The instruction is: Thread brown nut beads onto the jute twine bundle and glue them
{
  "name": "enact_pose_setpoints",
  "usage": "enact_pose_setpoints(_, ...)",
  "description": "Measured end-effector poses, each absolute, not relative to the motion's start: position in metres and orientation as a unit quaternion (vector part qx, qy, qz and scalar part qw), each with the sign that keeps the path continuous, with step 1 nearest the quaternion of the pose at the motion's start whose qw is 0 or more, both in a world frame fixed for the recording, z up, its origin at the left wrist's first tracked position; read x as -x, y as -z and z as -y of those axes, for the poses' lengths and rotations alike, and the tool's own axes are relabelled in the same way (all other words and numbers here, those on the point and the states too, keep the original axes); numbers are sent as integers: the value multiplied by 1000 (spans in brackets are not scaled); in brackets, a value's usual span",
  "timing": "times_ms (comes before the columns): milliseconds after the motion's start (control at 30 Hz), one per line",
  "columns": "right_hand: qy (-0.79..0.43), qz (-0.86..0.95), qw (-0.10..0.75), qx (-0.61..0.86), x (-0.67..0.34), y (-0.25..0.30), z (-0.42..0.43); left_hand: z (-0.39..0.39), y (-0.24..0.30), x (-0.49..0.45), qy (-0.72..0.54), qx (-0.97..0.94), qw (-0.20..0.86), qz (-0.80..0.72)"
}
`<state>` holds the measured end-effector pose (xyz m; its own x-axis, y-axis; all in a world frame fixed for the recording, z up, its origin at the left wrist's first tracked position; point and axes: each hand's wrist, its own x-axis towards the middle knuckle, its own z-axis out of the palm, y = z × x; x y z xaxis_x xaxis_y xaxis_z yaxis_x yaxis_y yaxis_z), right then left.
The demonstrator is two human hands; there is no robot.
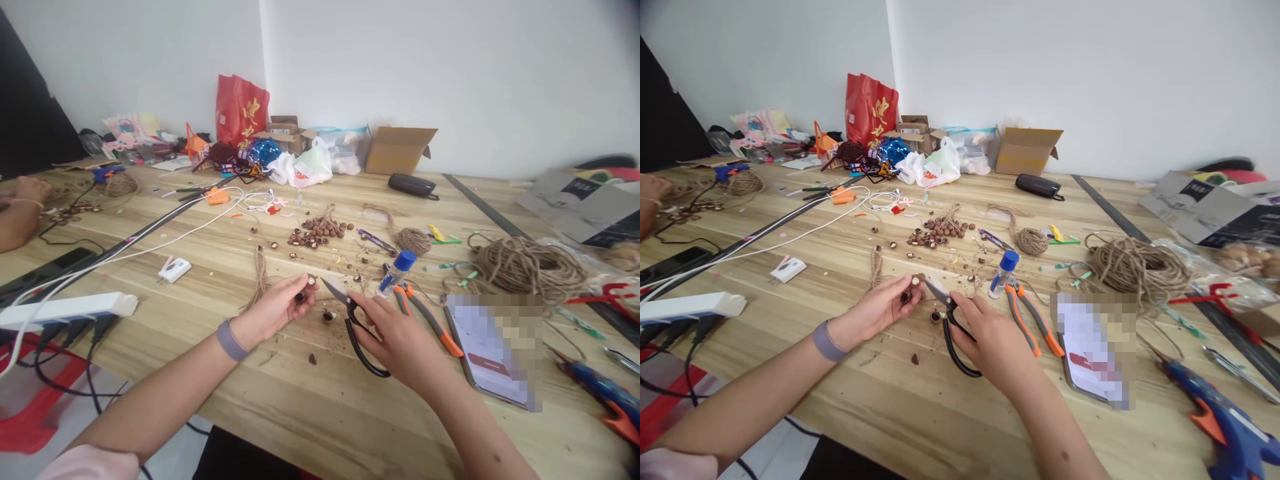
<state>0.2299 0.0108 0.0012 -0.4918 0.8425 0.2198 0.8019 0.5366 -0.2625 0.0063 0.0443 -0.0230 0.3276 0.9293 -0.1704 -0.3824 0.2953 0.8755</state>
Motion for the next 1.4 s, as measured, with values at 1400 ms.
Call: enact_pose_setpoints(1400, 65, 870, 61, 484, -214, -2, 2, -39, 13, -11, -394, -567, 501, -522)
